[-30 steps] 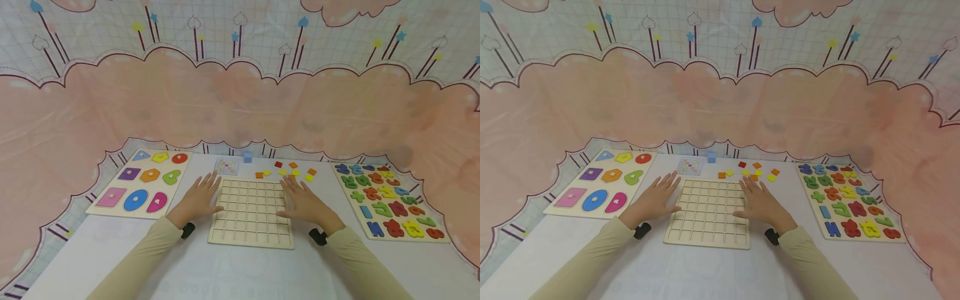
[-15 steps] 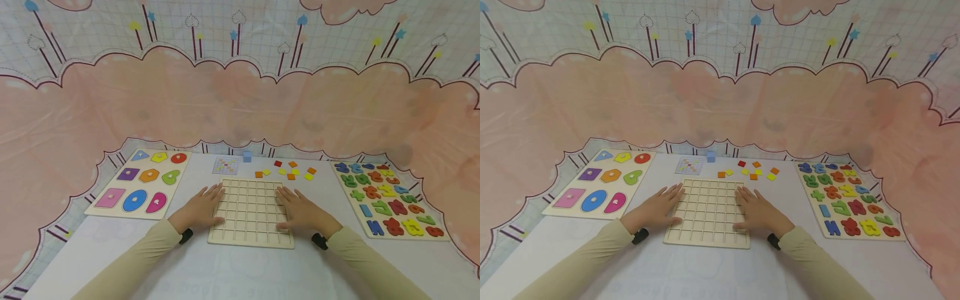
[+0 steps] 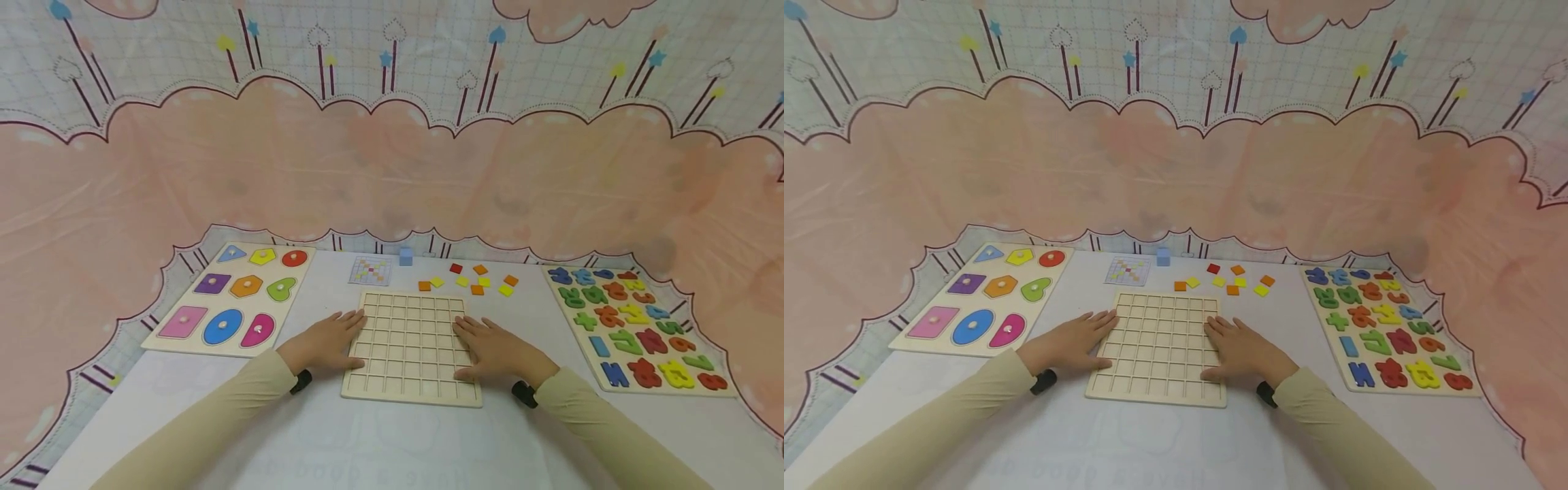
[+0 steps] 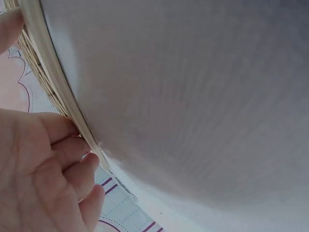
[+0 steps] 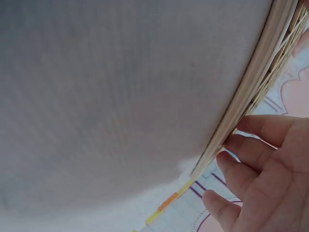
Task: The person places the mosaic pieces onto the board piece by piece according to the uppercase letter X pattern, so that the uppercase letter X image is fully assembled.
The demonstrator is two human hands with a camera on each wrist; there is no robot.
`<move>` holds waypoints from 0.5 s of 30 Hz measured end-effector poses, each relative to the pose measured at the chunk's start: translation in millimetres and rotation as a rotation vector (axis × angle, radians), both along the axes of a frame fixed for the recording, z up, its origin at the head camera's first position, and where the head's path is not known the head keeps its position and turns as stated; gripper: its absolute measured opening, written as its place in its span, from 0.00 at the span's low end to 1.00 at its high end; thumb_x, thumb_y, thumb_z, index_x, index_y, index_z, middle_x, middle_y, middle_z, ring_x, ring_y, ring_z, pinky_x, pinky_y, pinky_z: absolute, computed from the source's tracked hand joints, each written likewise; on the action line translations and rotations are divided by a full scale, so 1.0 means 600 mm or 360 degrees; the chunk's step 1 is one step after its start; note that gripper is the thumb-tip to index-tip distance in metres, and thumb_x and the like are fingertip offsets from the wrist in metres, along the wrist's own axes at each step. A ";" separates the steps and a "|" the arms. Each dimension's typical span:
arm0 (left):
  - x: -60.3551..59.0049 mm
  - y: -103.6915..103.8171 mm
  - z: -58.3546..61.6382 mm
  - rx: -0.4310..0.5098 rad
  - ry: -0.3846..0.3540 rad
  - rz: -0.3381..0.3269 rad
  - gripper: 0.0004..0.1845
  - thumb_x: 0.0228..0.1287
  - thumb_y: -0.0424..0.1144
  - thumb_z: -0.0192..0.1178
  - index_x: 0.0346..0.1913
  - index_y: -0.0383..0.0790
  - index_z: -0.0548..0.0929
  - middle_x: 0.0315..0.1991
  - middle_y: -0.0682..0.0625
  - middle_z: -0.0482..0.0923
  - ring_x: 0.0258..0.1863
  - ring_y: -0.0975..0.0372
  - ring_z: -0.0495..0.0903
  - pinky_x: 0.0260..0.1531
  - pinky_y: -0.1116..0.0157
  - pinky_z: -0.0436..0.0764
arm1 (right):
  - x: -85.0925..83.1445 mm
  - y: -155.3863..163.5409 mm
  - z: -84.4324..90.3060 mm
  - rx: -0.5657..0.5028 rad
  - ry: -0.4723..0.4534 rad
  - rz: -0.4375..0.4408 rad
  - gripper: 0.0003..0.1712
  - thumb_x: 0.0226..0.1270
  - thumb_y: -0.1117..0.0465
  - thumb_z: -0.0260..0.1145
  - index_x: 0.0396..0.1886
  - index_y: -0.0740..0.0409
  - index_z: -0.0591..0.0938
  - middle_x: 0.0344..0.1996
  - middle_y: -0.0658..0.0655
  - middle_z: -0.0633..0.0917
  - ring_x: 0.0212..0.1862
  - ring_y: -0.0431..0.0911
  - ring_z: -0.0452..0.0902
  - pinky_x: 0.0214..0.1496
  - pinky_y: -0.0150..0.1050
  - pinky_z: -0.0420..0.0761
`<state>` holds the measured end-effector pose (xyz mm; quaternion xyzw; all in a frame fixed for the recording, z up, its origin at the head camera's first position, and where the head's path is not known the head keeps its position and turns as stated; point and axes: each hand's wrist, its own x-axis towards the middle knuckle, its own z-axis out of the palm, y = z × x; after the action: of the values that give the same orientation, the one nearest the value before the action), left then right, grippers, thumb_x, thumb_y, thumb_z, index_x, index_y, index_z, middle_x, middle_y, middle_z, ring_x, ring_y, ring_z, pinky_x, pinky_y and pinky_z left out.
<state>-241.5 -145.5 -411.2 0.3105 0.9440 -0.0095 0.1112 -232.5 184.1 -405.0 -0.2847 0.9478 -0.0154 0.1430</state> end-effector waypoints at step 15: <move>0.009 -0.001 -0.002 -0.0035 0.0066 -0.0077 0.47 0.62 0.63 0.51 0.71 0.30 0.55 0.73 0.39 0.53 0.73 0.50 0.53 0.73 0.54 0.54 | 0.005 0.007 -0.005 -0.0030 0.0014 0.0006 0.59 0.53 0.27 0.58 0.73 0.61 0.55 0.73 0.60 0.56 0.75 0.53 0.49 0.76 0.53 0.50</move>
<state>-236.1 -146.3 -412.1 0.3319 0.9381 -0.0290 0.0947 -229.8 188.2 -408.3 -0.2879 0.9476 -0.0228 0.1363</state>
